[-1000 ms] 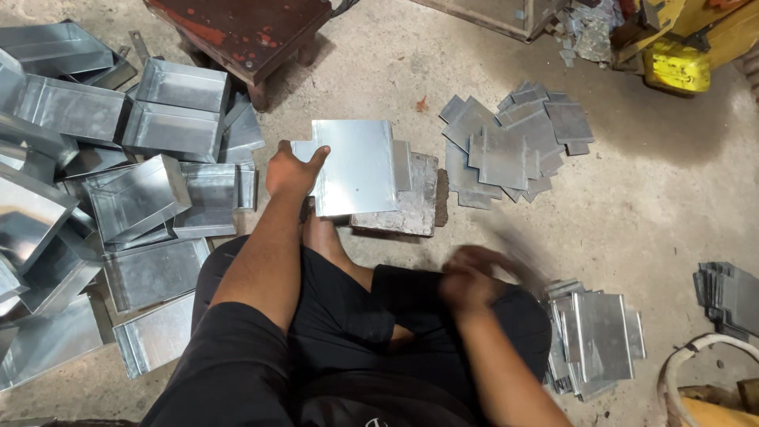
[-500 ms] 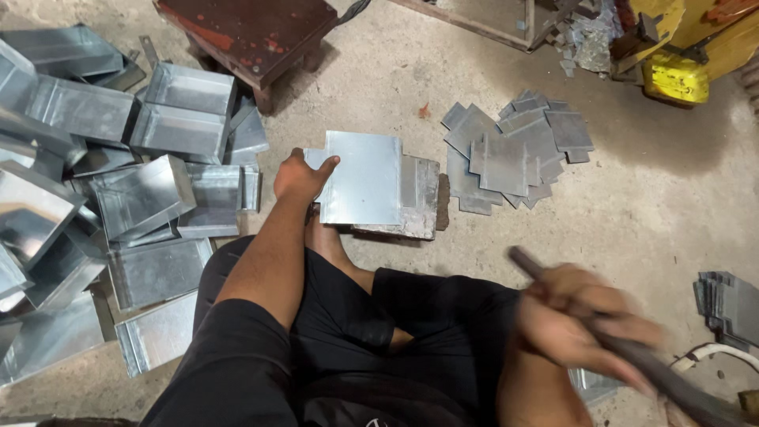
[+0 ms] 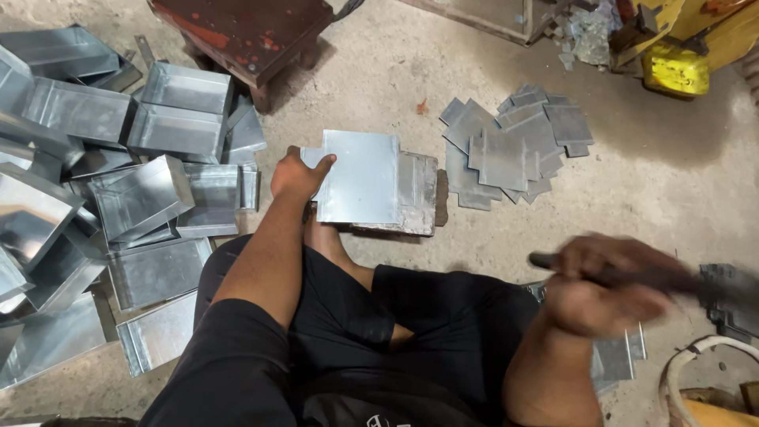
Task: The person sits on the floor and uses a hammer to strike a stack of rectangular metal sheets placed on a small metal block. They repeatedly hit the sheets to flatten or shape them, occasionally adjusting the stack's position.
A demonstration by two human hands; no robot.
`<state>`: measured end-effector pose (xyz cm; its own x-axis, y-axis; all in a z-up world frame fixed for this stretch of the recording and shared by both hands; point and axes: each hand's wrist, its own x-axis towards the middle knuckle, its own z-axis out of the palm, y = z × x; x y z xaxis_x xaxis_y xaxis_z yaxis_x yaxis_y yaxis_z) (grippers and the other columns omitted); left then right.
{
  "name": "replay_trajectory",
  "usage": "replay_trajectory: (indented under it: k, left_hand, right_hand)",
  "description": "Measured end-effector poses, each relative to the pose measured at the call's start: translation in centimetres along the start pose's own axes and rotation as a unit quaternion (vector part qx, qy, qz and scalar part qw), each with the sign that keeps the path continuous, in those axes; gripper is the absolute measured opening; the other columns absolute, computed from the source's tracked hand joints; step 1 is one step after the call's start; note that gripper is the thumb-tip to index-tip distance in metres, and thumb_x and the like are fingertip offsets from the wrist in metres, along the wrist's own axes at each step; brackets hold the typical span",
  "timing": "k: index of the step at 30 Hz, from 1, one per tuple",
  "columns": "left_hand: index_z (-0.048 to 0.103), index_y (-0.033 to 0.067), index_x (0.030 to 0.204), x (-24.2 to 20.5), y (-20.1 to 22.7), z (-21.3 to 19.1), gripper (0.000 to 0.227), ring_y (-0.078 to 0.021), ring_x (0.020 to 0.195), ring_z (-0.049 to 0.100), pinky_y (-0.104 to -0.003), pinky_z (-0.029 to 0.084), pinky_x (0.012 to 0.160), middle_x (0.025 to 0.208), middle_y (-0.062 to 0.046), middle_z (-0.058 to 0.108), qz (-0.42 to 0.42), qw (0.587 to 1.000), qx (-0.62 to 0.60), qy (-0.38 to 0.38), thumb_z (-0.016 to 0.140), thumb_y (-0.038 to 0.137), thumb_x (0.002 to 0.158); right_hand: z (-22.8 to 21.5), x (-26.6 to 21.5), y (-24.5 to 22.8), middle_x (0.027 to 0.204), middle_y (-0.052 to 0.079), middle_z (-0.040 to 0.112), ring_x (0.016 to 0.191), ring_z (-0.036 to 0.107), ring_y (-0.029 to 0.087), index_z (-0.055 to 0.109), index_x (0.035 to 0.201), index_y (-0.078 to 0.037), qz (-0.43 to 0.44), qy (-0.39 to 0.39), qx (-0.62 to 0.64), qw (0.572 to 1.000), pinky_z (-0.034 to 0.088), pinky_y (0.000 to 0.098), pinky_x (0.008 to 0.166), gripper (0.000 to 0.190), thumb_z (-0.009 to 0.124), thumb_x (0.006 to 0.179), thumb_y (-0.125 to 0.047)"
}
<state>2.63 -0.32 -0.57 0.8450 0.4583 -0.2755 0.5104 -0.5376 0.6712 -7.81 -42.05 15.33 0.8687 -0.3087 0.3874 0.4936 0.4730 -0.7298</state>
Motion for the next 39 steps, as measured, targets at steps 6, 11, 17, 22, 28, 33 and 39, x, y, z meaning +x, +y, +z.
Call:
replay_trajectory:
  k: [6,11,17,22,28,33,39]
  left_hand:
    - [0.054,-0.0006,0.133,0.0,-0.2,0.0,0.094,-0.0378,0.109,0.07,-0.046,0.057,0.091,0.116,-0.025,0.071,0.001,1.0,-0.021,-0.001,0.078,0.069,0.075]
    - [0.054,-0.0022,0.132,0.1,0.0,-0.2,0.095,-0.0382,0.109,0.069,-0.046,0.057,0.09,0.116,-0.026,0.07,0.019,0.999,-0.026,0.011,0.079,0.069,0.075]
    - [0.054,-0.0032,0.131,-0.5,0.0,-0.3,0.093,-0.0384,0.106,0.071,-0.046,0.058,0.088,0.114,-0.027,0.071,0.021,1.0,-0.012,-0.016,0.079,0.067,0.076]
    - [0.055,-0.0015,0.13,-0.3,0.7,-0.5,0.09,-0.0376,0.107,0.071,-0.046,0.058,0.088,0.115,-0.026,0.07,0.019,0.999,-0.007,-0.026,0.079,0.066,0.076]
    - [0.05,-0.0028,0.135,-0.1,0.3,-0.2,0.097,-0.0377,0.106,0.07,-0.045,0.058,0.087,0.116,-0.027,0.069,0.024,0.999,-0.028,-0.014,0.081,0.065,0.074]
    - [0.055,-0.0041,0.129,-0.4,-0.4,0.4,0.092,-0.0383,0.108,0.071,-0.044,0.058,0.09,0.115,-0.028,0.071,0.06,0.997,-0.03,-0.033,0.082,0.065,0.074]
    - [0.055,-0.0027,0.129,0.0,0.2,-0.2,0.091,-0.0387,0.107,0.07,-0.046,0.058,0.088,0.115,-0.027,0.07,0.047,0.998,-0.005,-0.043,0.082,0.064,0.073]
  right_hand:
    - [-0.7,-6.1,9.3,0.069,0.003,0.055,0.052,0.047,0.011,0.061,0.111,-0.014,-0.226,-0.174,-0.218,0.933,0.041,0.03,0.051,0.036,0.049,0.1,-0.045]
    - [-1.0,-7.5,13.4,0.068,0.006,0.062,0.057,0.058,0.013,0.067,0.097,-0.006,0.112,-0.194,-0.594,0.773,0.046,0.0329,0.053,0.016,0.058,0.1,-0.02]
    - [-1.0,-0.5,2.4,0.079,0.004,0.056,0.052,0.037,0.013,0.052,0.09,-0.01,-0.113,-0.088,-0.267,0.953,0.032,0.0254,0.046,0.045,0.05,0.111,-0.049]
    - [-0.4,-1.4,1.8,0.069,0.008,0.055,0.039,0.038,0.017,0.056,0.1,-0.017,-0.326,-0.092,0.008,0.941,0.038,0.0336,0.038,0.066,0.027,0.092,-0.076]
    - [-0.2,-8.8,14.2,0.071,0.016,0.064,0.056,0.059,0.025,0.065,0.097,-0.004,0.131,-0.229,-0.641,0.721,0.046,0.0367,0.054,0.028,0.055,0.101,-0.03]
    - [1.5,-5.0,8.1,0.066,0.0,0.051,0.057,0.044,0.008,0.061,0.09,-0.003,0.076,-0.136,-0.507,0.848,0.037,0.0279,0.051,0.021,0.059,0.105,-0.018]
    - [1.6,-0.3,1.5,0.061,-0.002,0.048,0.038,0.031,0.009,0.045,0.1,-0.014,-0.334,-0.165,-0.108,0.922,0.036,0.027,0.038,0.052,0.038,0.102,-0.066]
